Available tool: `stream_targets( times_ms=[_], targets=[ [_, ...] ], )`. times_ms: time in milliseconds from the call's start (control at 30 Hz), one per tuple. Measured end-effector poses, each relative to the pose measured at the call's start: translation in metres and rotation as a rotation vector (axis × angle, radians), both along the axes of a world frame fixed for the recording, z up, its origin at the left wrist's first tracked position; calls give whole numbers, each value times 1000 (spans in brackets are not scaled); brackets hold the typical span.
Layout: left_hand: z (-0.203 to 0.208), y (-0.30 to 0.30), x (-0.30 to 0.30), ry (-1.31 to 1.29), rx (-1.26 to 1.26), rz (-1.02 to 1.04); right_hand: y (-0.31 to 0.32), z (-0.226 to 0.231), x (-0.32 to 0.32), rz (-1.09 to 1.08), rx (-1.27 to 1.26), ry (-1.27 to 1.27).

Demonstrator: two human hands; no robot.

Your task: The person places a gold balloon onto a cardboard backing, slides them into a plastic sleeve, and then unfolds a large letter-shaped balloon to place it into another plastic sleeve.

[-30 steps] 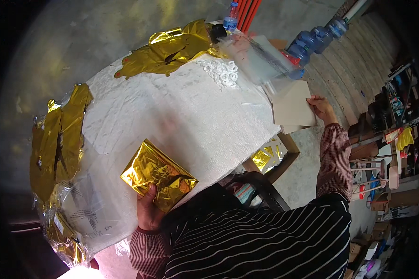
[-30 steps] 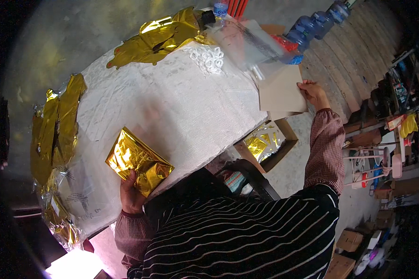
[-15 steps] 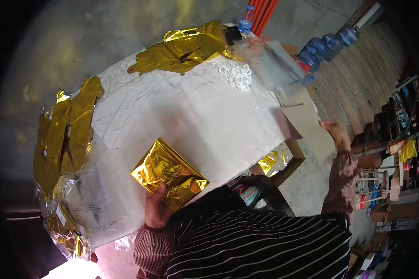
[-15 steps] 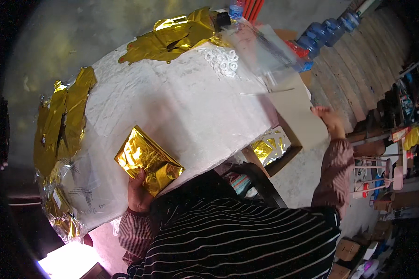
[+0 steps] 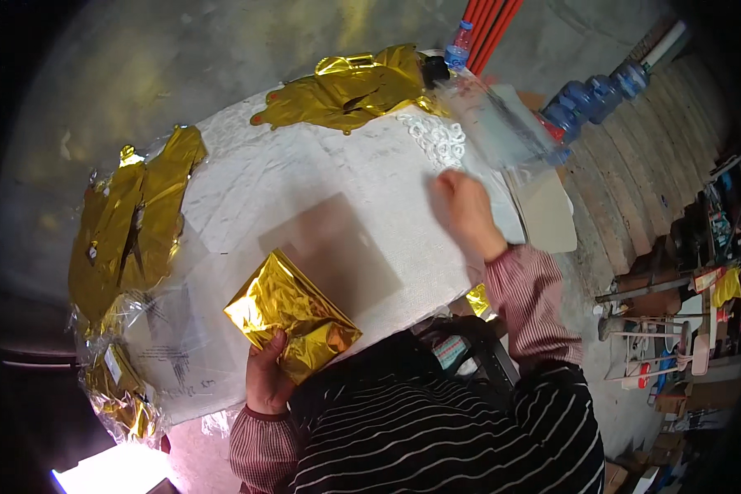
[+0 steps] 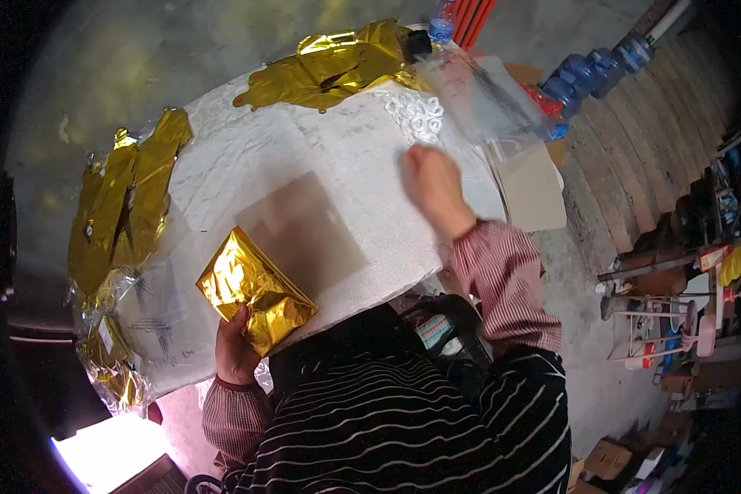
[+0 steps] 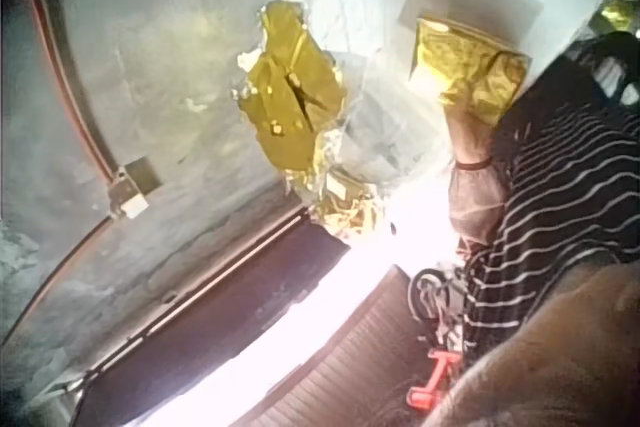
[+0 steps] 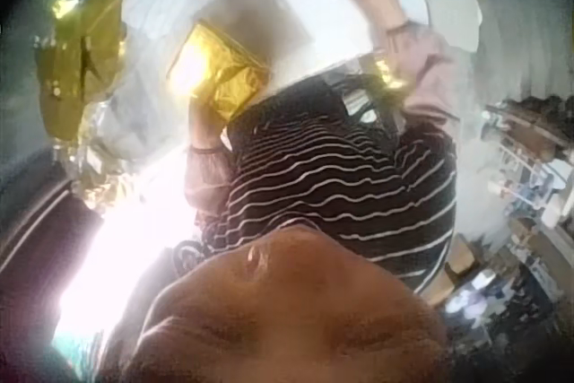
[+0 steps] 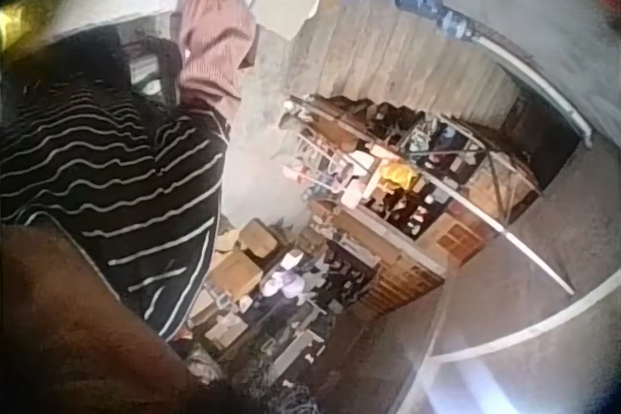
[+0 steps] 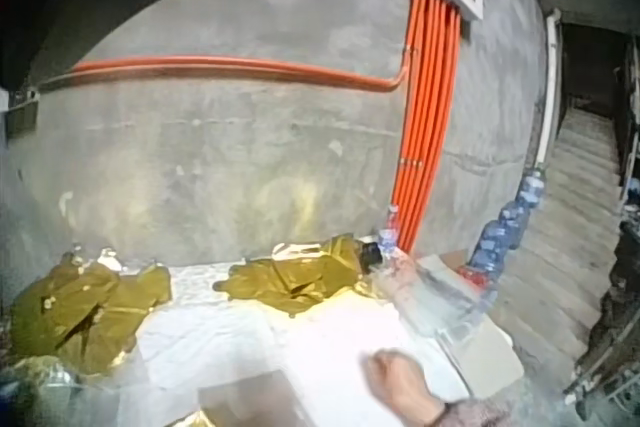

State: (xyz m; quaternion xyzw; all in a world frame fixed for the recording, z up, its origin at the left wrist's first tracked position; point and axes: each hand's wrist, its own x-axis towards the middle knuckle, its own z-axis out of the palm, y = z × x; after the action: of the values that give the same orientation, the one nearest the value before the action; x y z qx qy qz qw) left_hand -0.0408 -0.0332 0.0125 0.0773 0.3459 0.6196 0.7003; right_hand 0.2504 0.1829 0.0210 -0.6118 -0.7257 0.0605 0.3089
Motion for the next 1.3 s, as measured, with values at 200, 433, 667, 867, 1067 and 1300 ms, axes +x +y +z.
stream_targets(
  times_ms=[200, 433, 667, 867, 1067, 1300],
  targets=[
    [-8, 6, -3, -73, -29, 40, 63, -28, 48, -216, 150, -233],
    [-9, 10, -21, 3, -3, 75, 55, -10, 87, -11, -308, 452],
    [-14, 7, -19, 16, 1, 81, 46, -21, 75, -53, -184, 116],
    [-10, 5, -21, 0, 22, 75, 49, -24, 75, -163, -155, -86],
    [-3, 2, -32, -19, 9, 130, 14, 13, 18, 152, -137, 260],
    [-7, 6, -48, 45, -44, 189, -40, 5, -110, 565, -200, 86]
  ],
)
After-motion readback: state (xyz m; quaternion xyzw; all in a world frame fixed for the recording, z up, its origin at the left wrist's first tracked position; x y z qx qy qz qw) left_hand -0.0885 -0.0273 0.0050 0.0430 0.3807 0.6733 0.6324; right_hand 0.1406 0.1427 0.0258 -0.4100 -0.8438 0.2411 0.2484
